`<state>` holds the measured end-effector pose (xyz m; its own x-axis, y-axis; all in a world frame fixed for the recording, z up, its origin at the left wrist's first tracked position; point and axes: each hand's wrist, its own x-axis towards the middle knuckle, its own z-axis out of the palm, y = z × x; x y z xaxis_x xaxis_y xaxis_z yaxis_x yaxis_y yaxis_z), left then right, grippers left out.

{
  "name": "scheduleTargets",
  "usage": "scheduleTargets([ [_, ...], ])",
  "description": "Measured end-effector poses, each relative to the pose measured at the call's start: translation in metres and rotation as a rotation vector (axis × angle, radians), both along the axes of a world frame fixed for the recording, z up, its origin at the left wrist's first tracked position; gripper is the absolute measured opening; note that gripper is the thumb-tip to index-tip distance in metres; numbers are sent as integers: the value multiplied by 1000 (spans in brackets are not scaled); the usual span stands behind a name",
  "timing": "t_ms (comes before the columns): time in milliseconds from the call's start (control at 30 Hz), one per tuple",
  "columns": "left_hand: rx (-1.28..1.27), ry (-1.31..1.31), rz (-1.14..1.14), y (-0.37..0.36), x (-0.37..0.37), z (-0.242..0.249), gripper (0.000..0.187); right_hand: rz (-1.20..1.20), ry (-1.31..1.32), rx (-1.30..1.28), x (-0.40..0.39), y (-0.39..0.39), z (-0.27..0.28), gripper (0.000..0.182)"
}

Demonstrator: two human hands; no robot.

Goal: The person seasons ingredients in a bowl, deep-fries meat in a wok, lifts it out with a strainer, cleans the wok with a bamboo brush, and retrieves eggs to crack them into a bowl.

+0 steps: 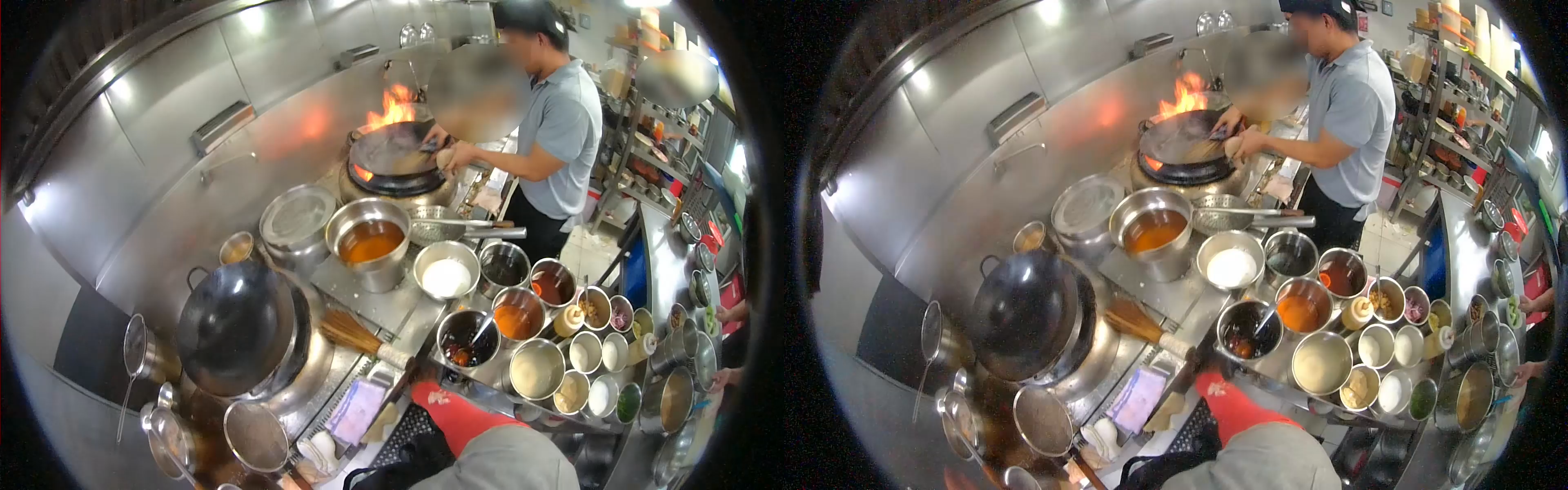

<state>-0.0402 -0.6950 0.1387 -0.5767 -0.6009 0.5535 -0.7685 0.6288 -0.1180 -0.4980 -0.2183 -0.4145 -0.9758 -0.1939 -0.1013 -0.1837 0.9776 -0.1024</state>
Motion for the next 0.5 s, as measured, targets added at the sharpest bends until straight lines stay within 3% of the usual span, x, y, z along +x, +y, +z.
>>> scheduleTargets([
  [67,-124,30,-22,63,-24,31,43,-6,79,-58,10,-8,-20,68],
  [100,78,220,-92,33,-14,18,43,11,97,-85,35,-14,-30,74],
  [133,281,412,-137,6,5,-3,45,159,-167,-134,46,-22,32,75],
  [167,176,324,-93,30,-11,13,39,273,-455,-199,60,-29,116,77],
  [200,225,472,-96,56,-27,24,33,377,-853,-882,72,-23,153,56],
  [233,201,440,-130,62,-27,25,36,0,-1099,-1103,98,-34,89,39],
  [267,259,555,-239,77,-32,25,35,-107,-955,-977,115,-35,65,28],
  [300,288,572,-233,84,-41,21,35,-236,-1038,-970,123,-27,106,26],
  [333,311,591,-235,92,-38,19,35,-128,-936,-1082,133,-21,136,27],
  [433,338,576,-293,98,-45,0,34,278,-925,-601,128,4,177,28],
  [467,332,528,-249,103,-48,3,35,665,-765,-427,119,21,122,31],
  [500,442,699,-272,95,-48,-7,35,560,-720,-480,125,22,157,35],
])
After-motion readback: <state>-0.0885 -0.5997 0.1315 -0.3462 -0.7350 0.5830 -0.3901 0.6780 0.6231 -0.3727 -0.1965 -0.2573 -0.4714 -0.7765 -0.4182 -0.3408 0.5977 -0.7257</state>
